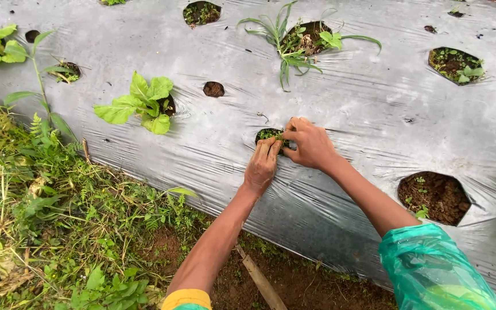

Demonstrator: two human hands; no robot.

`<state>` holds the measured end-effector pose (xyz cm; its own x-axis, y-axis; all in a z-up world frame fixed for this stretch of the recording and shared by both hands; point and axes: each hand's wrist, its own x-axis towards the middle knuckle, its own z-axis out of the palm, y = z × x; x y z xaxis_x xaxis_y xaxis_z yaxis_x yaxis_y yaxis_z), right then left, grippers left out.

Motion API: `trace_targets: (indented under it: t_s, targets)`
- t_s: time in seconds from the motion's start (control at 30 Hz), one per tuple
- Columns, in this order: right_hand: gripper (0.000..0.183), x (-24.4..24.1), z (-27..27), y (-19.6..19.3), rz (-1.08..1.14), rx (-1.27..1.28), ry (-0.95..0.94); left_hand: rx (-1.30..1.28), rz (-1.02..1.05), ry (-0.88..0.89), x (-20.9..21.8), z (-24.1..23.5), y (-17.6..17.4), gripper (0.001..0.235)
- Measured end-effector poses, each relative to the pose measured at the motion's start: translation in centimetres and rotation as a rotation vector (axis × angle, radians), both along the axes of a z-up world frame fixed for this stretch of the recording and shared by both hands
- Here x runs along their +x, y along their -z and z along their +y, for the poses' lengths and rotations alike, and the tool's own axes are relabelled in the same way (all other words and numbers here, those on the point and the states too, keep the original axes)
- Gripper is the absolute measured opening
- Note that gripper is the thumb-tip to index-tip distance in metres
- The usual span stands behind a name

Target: Weeding a garden bed by using a hand hoe to loosen soil and pulling weeds by hand from planting holes in plastic mulch.

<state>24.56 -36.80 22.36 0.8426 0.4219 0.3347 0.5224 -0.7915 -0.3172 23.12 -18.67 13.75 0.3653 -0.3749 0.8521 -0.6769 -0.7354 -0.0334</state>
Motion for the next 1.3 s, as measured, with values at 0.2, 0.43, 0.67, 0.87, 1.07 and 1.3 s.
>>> trace_targets:
  t_s: [0.2,0.43,0.67,0.87,1.07,1.3]
  targets:
    - [0.009,1.2,-0.5,0.0,0.076,0.187,-0.063,-0.009,0.061,-0.023,-0.3,0.1,-0.9,0.028]
    - [0.014,0.5,-0.6,-3.2,0.155,0.359,-0.140,-0.173,0.201,-0.229,-1.5,0.1,-4.1,0.047]
    - [0.040,0.3,-1.0,-4.3,0.289,0.427,-0.144,-0.221,0.302,-0.382,-2.0,0.2,-4.6,0.061]
    - [0.034,1.1,-1.1,-2.9,0.229,0.426,-0.147,-0.209,0.246,-0.246,-1.2,0.7,-3.5,0.027]
    - [0.026,1.0,-0.6,-2.9,0.178,0.268,-0.144,-0.206,0.277,-0.130,-1.0,0.9,-3.2,0.009]
    - [0.028,0.8,-0.6,-1.1,0.100,0.061,-0.105,-0.084,0.157,-0.017,-1.1,0.4,-3.2,0.016]
